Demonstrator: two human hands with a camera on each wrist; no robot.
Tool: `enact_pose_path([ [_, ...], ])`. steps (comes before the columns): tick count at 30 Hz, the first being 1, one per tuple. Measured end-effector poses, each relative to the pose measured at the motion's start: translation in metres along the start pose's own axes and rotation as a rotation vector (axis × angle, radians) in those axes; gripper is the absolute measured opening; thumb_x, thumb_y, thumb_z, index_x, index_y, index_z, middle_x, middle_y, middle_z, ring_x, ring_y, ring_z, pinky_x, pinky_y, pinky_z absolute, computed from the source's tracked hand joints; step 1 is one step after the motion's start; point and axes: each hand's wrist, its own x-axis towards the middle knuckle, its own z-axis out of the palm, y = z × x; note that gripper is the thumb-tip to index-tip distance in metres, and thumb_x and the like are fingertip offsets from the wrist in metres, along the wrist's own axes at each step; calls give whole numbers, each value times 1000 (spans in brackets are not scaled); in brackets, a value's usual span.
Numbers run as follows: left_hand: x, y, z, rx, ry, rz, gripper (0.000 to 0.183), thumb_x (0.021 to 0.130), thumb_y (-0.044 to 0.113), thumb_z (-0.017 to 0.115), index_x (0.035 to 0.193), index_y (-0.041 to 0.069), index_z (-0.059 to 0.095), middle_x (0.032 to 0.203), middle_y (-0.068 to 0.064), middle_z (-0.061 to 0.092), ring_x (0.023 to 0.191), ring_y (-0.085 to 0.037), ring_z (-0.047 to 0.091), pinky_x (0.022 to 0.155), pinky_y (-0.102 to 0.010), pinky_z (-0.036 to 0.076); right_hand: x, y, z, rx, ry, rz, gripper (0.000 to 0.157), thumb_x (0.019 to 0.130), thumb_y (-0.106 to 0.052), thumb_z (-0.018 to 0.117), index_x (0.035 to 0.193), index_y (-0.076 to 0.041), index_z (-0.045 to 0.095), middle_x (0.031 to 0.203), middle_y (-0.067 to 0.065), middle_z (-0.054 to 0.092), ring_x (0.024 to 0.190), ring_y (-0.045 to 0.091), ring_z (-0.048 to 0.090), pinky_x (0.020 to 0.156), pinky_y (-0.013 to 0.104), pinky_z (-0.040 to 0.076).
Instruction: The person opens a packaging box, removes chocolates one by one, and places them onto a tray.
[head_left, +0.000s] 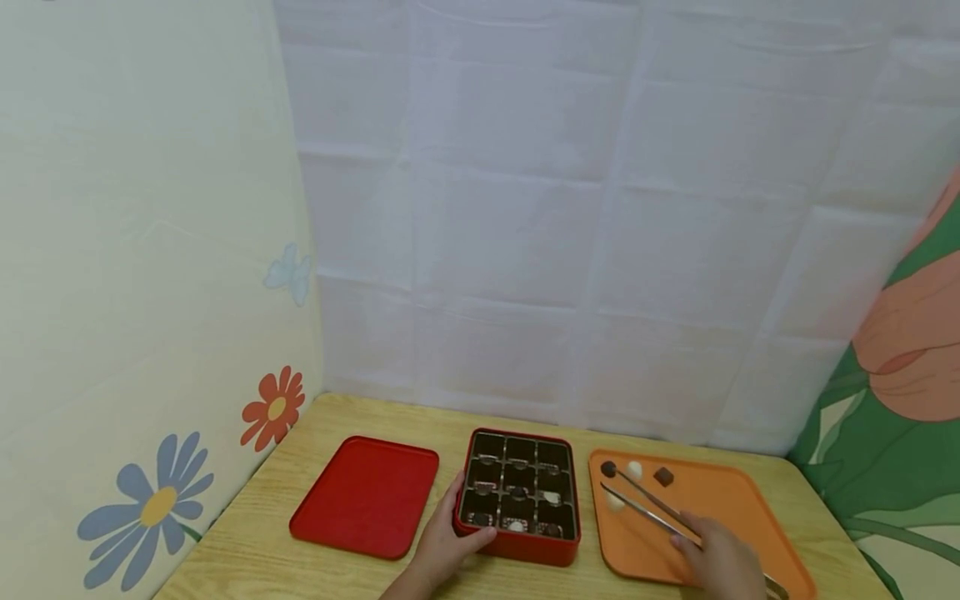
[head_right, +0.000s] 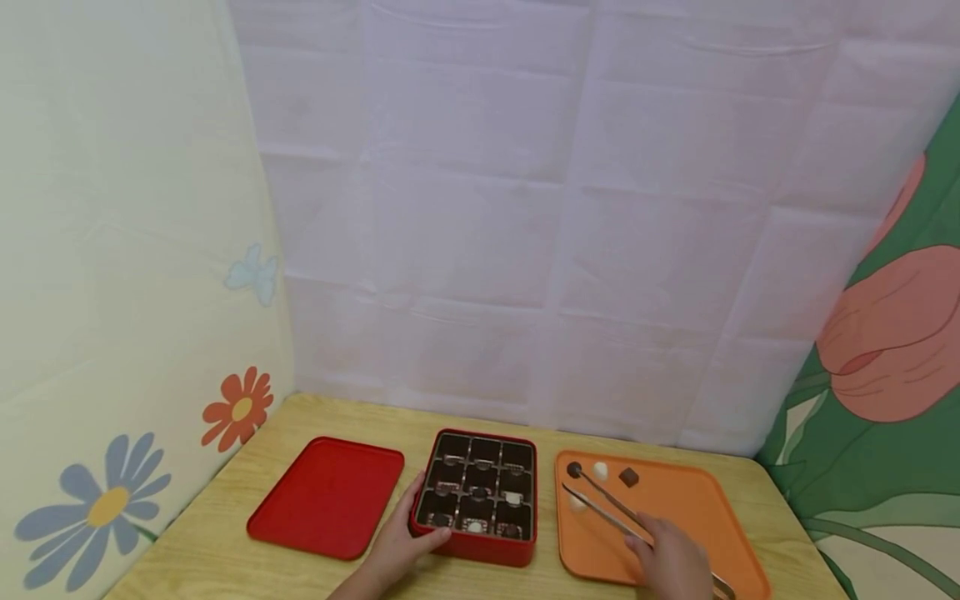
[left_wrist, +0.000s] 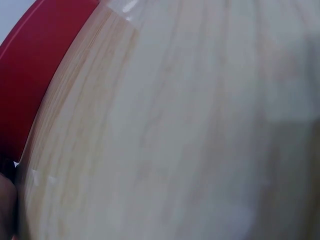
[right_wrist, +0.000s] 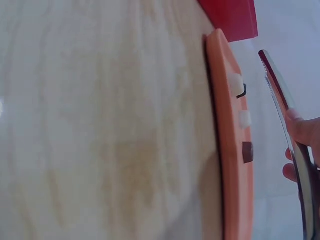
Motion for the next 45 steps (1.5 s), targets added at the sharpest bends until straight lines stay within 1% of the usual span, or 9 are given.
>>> enact_pose_path([
  [6, -1, 0, 0, -3, -2, -7, 102, 76, 37, 84, 156, 13, 25, 151, -24, 39, 136, -45, 41, 102, -63, 40, 3, -18, -8, -20, 117, -119, 45, 83, -31, 75, 118, -5, 70, 105, 15, 73, 86, 29, 70, 66, 45, 55],
  [9, -1, 1, 0, -3, -5, -6, 102, 76, 37, 84, 156, 12, 26, 151, -24, 39, 135, -45, 41, 101, -63, 40, 6, -28, -11, -41, 156, -179, 44, 81, -32, 76, 116, -6, 71, 104, 14, 73, 85, 29, 70, 66, 45, 55],
  [11, -2, 1, 0, -4, -7, -6, 101, 76, 37, 84, 156, 13, 26, 151, -24, 40, 135, -44, 41, 101, -63, 41, 9, -35, -14, -61, 162, -206, 45, 80, -34, 75, 117, -8, 72, 106, 14, 73, 87, 29, 71, 68, 48, 54],
  [18, -1, 0, 0, -10, -9, -4, 102, 76, 37, 84, 156, 14, 25, 151, -24, 39, 135, -45, 41, 101, -63, 40, 23, -62, -25, -122, 169, -314, 43, 79, -35, 76, 117, -14, 72, 107, 9, 74, 85, 26, 70, 66, 43, 55],
  [23, -1, -1, 1, 0, -8, -2, 102, 76, 38, 84, 156, 13, 25, 151, -25, 39, 135, -46, 41, 101, -64, 40, 31, -80, -32, -187, 185, -393, 42, 78, -34, 76, 116, -17, 71, 109, 5, 74, 92, 27, 69, 77, 53, 52],
  [30, -1, 0, 1, -5, -7, -8, 103, 75, 38, 85, 156, 14, 25, 151, -25, 39, 135, -45, 41, 101, -63, 40, 39, -102, -33, -259, 144, -411, 41, 80, -32, 76, 119, -19, 70, 109, 4, 73, 96, 26, 68, 88, 59, 47],
  [35, 1, 0, 2, 0, -4, -8, 103, 74, 38, 85, 156, 15, 26, 150, -24, 40, 134, -45, 42, 100, -63, 41, 43, -107, -31, -283, 171, -460, 40, 79, -32, 76, 116, -19, 72, 108, 3, 73, 96, 27, 68, 95, 65, 42],
  [39, 1, 0, 2, -3, -5, -7, 103, 74, 38, 85, 156, 15, 26, 150, -24, 40, 134, -45, 42, 100, -63, 41, 45, -113, -30, -296, 184, -479, 36, 79, -31, 77, 112, -18, 73, 105, 3, 74, 93, 25, 69, 97, 65, 41],
  [45, 0, -3, 2, -11, -7, -6, 103, 75, 38, 85, 156, 15, 25, 150, -24, 40, 134, -45, 42, 100, -63, 41, 47, -125, -27, -326, 146, -477, 31, 79, -29, 78, 108, -20, 74, 103, 1, 74, 94, 24, 69, 100, 65, 39],
])
